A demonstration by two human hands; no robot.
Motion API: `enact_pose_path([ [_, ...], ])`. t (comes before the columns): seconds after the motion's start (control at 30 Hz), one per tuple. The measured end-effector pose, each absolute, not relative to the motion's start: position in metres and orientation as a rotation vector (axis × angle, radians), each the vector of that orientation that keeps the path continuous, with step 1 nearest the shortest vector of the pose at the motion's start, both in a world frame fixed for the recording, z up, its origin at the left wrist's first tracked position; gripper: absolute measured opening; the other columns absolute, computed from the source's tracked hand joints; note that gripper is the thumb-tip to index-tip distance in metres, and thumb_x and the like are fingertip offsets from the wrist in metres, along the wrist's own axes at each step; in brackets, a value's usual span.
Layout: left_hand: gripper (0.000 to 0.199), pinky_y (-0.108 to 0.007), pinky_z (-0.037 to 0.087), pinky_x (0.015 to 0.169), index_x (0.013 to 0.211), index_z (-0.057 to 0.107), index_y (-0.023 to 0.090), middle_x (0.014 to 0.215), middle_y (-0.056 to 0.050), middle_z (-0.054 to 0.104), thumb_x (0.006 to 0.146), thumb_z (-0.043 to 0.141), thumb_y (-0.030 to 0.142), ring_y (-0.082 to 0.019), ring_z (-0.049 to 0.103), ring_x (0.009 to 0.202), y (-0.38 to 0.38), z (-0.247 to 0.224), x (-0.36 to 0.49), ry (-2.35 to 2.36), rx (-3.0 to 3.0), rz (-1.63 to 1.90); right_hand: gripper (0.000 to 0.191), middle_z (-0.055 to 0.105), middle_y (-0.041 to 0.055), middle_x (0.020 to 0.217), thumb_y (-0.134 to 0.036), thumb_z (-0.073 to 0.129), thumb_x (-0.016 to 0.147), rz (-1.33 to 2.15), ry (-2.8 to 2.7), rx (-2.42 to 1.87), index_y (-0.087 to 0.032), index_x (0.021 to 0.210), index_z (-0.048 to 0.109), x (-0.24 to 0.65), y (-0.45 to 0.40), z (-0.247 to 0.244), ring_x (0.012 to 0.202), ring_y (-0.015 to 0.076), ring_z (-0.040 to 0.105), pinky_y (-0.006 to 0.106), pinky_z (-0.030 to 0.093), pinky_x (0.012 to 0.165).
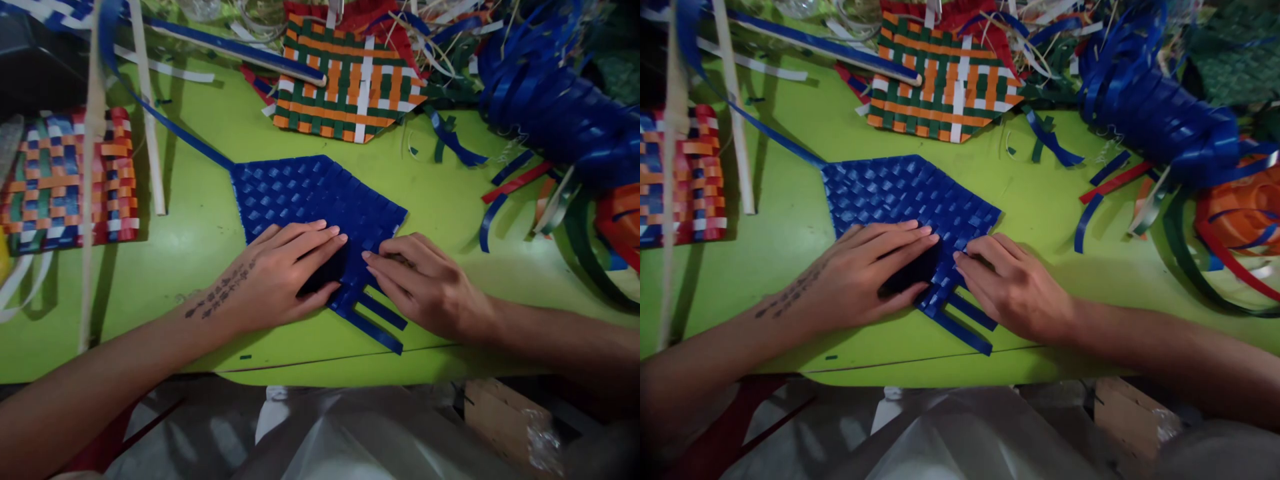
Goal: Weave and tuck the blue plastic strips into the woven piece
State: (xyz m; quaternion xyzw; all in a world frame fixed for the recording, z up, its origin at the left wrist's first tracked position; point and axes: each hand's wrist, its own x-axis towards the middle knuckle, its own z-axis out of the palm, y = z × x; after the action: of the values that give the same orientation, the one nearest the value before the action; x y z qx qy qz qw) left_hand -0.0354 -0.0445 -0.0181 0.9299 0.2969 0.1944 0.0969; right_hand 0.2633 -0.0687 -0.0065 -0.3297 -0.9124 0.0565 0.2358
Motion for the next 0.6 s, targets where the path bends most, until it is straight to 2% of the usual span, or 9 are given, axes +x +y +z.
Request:
enact_pose_path([
  [0.1,0.064,-0.052,0.062,0.116,0.169,0.058,0.016,0.158,-0.019,0.075,0.109,0.071,0.038,-0.038,0.071,0.149,-0.045,-0.02,-0.038,0.884,2.716,0.554,0.02,0.076,0.0146,0.11,-0.01,0.067,0.112,0.202,-2.506,-0.911,-0.009,0.129,0.078,0.263,-0.068,-0.006,0.098,0.0255,0.074,0.042,0.069,0.085],
  [0.33,0.061,-0.05,0.063,0.113,0.163,0.06,0.014,0.153,-0.021,0.077,0.11,0.072,0.041,-0.037,0.075,0.142,-0.047,-0.019,-0.035,0.961,2.662,0.589,0.03,0.076,0.0159,0.117,-0.009,0.064,0.113,0.18,-2.597,-0.893,-0.008,0.142,0.071,0.269,-0.07,-0.009,0.103,0.0271,0.07,0.044,0.067,0.089],
  [0.5,0.057,-0.052,0.062,0.116,0.161,0.062,0.018,0.154,-0.019,0.077,0.109,0.072,0.039,-0.037,0.073,0.146,-0.047,-0.02,-0.035,0.959,2.619,0.586,0.04,0.076,0.0143,0.125,-0.012,0.062,0.115,0.281,-2.596,-0.916,-0.016,0.154,0.067,0.274,-0.07,-0.013,0.109,0.0279,0.071,0.045,0.066,0.096],
  [0.6,0.057,-0.053,0.062,0.117,0.16,0.062,0.018,0.153,-0.019,0.078,0.108,0.074,0.037,-0.038,0.073,0.146,-0.046,-0.02,-0.035,0.962,2.611,0.586,0.043,0.076,0.0145,0.124,-0.013,0.061,0.115,0.276,-2.598,-0.923,-0.016,0.157,0.066,0.273,-0.069,-0.016,0.11,0.0289,0.071,0.047,0.065,0.098],
])
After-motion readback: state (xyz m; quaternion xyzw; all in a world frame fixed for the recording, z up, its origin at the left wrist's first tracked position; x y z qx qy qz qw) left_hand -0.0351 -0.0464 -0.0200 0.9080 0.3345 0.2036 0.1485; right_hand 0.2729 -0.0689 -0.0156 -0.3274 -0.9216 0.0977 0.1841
